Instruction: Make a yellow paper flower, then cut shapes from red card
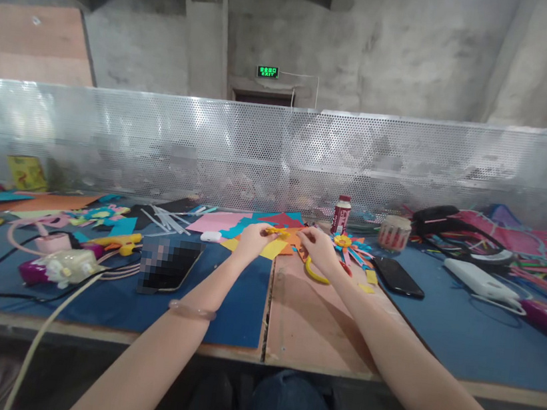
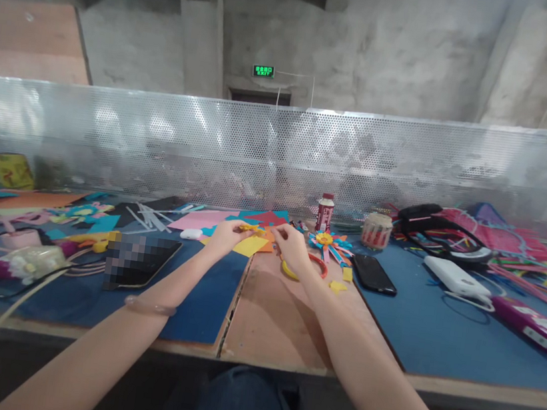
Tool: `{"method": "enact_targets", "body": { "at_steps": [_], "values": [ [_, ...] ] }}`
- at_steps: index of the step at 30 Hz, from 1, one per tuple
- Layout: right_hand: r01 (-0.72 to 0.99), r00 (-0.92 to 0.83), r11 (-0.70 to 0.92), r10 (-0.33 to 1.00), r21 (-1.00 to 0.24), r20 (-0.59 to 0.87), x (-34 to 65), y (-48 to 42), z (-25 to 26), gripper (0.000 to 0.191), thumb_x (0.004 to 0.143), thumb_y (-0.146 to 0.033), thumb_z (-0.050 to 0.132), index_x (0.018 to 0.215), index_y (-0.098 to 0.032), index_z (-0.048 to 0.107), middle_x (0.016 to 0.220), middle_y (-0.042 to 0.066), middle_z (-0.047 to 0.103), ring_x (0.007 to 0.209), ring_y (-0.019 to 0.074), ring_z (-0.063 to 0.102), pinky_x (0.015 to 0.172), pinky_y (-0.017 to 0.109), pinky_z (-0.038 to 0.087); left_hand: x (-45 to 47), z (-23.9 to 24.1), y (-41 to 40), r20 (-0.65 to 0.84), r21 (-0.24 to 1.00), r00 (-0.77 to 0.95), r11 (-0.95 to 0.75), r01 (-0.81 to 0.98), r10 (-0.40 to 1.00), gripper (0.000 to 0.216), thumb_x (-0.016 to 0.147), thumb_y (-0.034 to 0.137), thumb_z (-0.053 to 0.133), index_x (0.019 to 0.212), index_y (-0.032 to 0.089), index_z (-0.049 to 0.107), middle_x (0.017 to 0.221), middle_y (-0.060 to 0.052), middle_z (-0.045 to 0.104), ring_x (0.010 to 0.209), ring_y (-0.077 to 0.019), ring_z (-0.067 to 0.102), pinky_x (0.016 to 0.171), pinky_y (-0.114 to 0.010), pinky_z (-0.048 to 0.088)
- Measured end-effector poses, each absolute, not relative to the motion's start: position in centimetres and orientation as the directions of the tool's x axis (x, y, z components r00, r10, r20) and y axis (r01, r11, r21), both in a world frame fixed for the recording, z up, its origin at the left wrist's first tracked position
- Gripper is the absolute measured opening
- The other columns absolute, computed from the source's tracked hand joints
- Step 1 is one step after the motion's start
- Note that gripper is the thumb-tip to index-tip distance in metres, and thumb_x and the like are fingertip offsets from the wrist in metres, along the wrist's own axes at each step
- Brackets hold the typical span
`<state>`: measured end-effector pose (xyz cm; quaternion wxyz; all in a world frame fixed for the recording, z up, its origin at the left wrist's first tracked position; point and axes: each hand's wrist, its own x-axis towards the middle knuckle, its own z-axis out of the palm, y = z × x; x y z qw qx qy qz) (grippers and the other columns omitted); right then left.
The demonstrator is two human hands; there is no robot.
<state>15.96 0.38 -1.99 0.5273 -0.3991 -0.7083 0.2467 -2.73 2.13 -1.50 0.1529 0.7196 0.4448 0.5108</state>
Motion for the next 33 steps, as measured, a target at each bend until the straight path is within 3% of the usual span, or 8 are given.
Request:
{"method": "enact_targets", "body": {
  "at_steps": [10,17,26,33],
  "values": [
    [0.009,-0.095,0.602,0.795,-0.798,0.599,15.7,2.4,-2.8,0.015,0.078,-0.024,0.048,0.085,-0.018,0.059,0.078,0.005,0.066,0.072,0.0171,0.064,0.070,0.032,0.052,-2.5,-1.1,1.6,0.586,0.641,0.097,-0.534,0.551,0.804,0.020,0.069,0.028,0.061,0.082,0.014,0.067,0.078,-0.007,0.068,0.070,-0.0174,0.061,0.063,-0.026,0.045],
    [-0.077,-0.131,0.577,0.802,-0.813,0.582,15.7,2.2,-2.9,0.016,0.077,-0.021,0.049,0.088,-0.017,0.060,0.082,0.006,0.068,0.075,0.0173,0.066,0.075,0.034,0.053,-2.7,-1.3,1.9,0.584,0.638,0.104,-0.534,0.555,0.805,0.021,0.068,0.028,0.062,0.084,0.015,0.067,0.081,-0.007,0.068,0.072,-0.0177,0.061,0.065,-0.026,0.046],
    [-0.126,-0.100,0.548,0.822,-0.827,0.561,15.8,2.0,-2.7,0.021,0.068,-0.025,0.063,0.086,-0.016,0.061,0.076,0.004,0.067,0.073,0.0179,0.065,0.072,0.033,0.053,-2.7,-1.4,1.9,0.587,0.649,0.108,-0.546,0.530,0.803,0.020,0.068,0.027,0.062,0.083,0.015,0.067,0.080,-0.007,0.068,0.072,-0.0181,0.061,0.065,-0.027,0.046],
    [-0.045,-0.080,0.561,0.823,-0.826,0.563,16.2,2.4,-2.9,0.023,0.065,-0.025,0.066,0.085,-0.016,0.062,0.075,0.004,0.067,0.070,0.0166,0.064,0.071,0.032,0.052,-2.6,-1.2,1.7,0.578,0.666,0.095,-0.536,0.519,0.811,0.020,0.067,0.028,0.063,0.081,0.014,0.067,0.079,-0.007,0.068,0.072,-0.0184,0.062,0.065,-0.027,0.046]
  ]
}}
